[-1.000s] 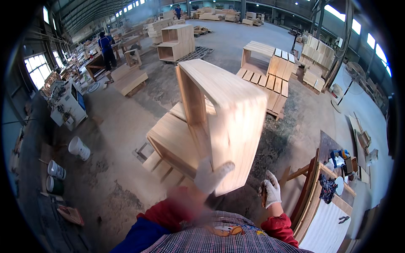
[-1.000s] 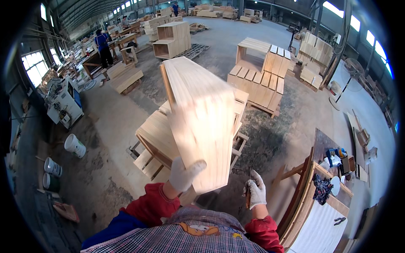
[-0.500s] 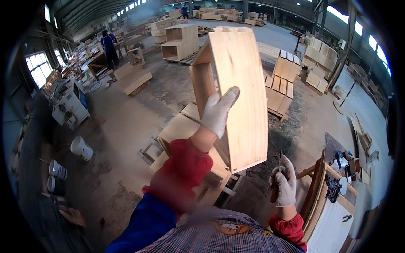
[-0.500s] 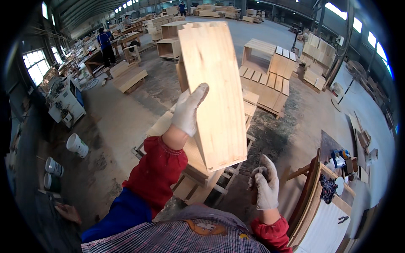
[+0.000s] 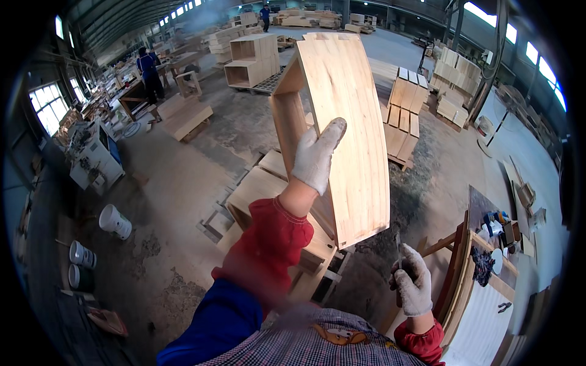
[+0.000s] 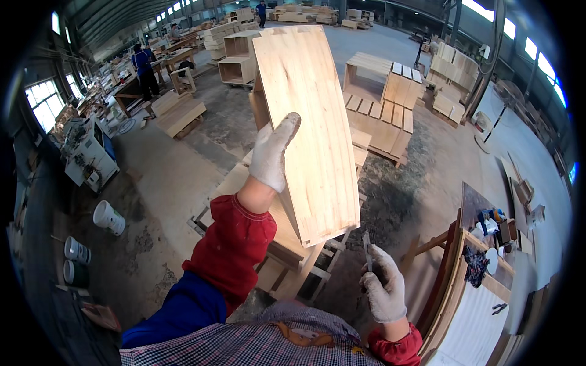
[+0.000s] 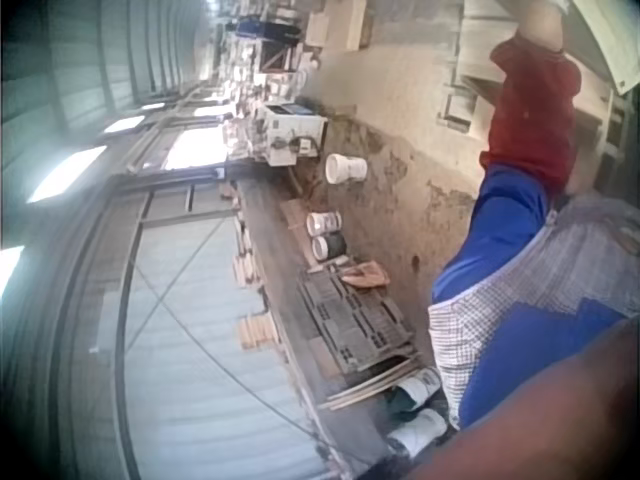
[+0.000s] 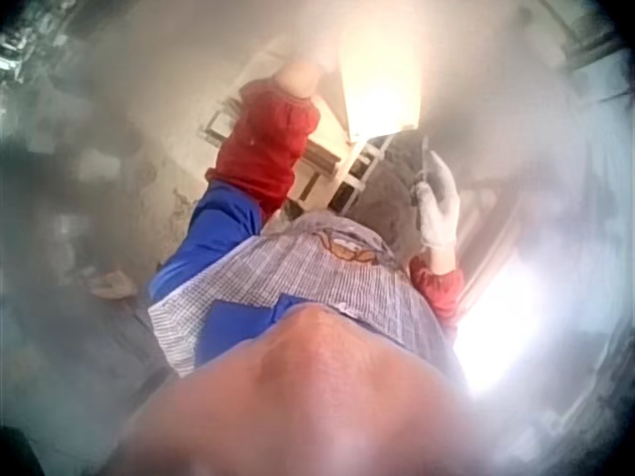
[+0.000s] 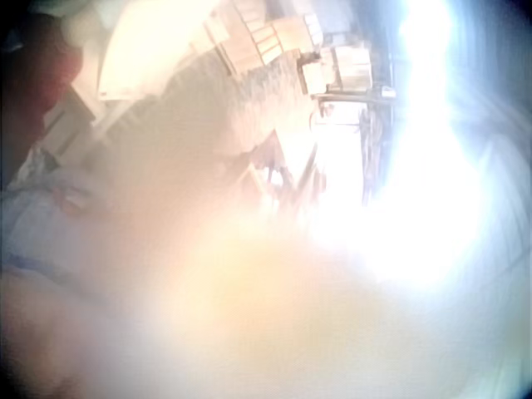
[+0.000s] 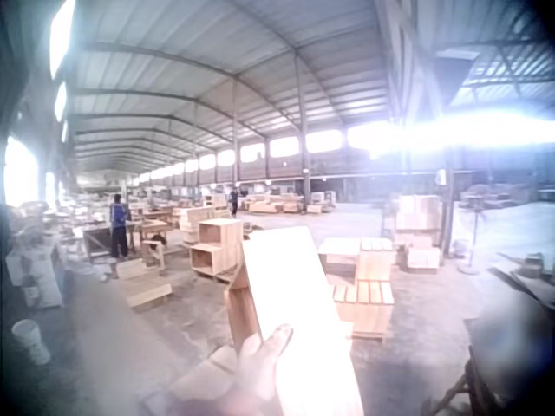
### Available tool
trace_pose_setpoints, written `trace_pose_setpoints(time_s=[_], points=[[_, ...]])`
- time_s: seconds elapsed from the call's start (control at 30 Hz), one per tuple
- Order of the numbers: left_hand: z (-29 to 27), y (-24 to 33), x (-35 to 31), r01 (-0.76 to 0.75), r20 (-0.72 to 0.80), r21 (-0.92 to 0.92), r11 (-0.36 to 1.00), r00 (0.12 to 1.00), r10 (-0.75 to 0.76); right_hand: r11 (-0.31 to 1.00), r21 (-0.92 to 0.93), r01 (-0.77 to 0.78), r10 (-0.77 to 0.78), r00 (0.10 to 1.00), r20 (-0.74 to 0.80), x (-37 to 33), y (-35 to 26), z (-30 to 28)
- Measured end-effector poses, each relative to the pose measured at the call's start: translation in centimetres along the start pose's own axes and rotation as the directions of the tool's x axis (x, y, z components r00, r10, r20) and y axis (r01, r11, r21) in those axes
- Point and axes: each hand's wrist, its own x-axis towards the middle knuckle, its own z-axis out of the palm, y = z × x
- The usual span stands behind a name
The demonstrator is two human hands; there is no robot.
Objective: The person applies a dark filler paste to the seams of wooden box structures using a small handheld spreader.
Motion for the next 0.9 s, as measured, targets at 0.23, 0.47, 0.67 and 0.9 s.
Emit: trace_pose_setpoints(time_s=[0.23,0.47,0.67,0.9], points=[[-0.1,-0.1,-0.4,0.004,0.041,0.016,1.000,0.999,-0.005,0.999,-0.042,0.024,-0.023,0.999,0.022,-0.7,-0.3,0.1],[0.1,0.6,-1.1,0.021,0.032,0.034,0.999,0.999,-0.023,0.962,-0.247,0.116,-0.100,0.992,0.073,-1.1,0.0,-0.2],[0.5,-0.2,-0.6,-0.036,0.060,0.089,0.995,0.998,0.031,0.834,-0.480,0.272,-0.189,0.958,0.214,-1.2,-2.5,-0.3],[0.4,0.3,-0.7,-0.116,0.032,0.130,0.985,0.993,0.112,0.690,-0.636,0.346,-0.185,0.934,0.307,-0.6,-5.3,2.5]])
